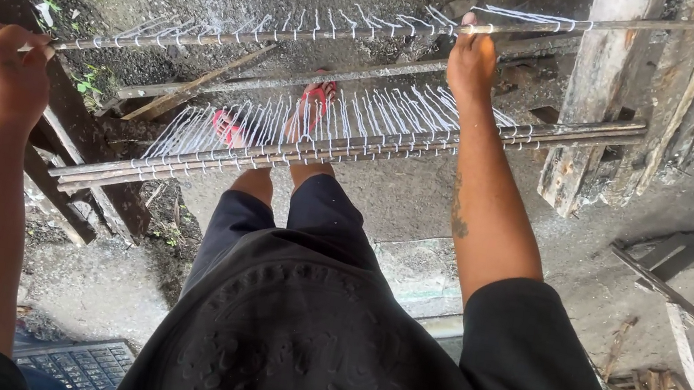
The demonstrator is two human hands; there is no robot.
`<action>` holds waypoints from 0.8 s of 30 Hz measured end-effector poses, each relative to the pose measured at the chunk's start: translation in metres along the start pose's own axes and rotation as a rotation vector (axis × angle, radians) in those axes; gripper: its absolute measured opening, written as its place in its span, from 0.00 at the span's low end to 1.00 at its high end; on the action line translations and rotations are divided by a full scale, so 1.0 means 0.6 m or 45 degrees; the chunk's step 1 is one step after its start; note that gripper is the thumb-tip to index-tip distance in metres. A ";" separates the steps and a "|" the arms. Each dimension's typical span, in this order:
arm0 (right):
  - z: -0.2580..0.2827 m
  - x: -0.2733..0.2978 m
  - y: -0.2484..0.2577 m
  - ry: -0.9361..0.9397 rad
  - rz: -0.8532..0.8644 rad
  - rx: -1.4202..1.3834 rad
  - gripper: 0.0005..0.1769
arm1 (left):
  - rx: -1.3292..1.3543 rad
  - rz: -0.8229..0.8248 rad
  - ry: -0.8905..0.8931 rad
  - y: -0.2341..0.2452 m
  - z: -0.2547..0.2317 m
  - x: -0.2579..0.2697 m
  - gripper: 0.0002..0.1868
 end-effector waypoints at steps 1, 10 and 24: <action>-0.005 -0.004 -0.004 -0.001 -0.001 -0.001 0.42 | 0.001 0.001 -0.002 0.002 0.001 0.003 0.12; -0.043 0.025 0.092 -0.118 -0.163 -0.632 0.28 | 0.005 0.025 0.036 0.005 -0.007 -0.002 0.11; -0.066 0.017 0.088 0.175 -0.115 -0.788 0.21 | 0.042 0.021 0.087 0.000 0.005 -0.002 0.11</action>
Point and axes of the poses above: each hand's wrist, its own x-axis away from the middle knuckle, its own y-axis out of the back of the hand, z = x × y, the point moved 6 cm from there along -x, towards the middle knuckle, and after that the axes turned 15 degrees about x, right-handed, at the moved point
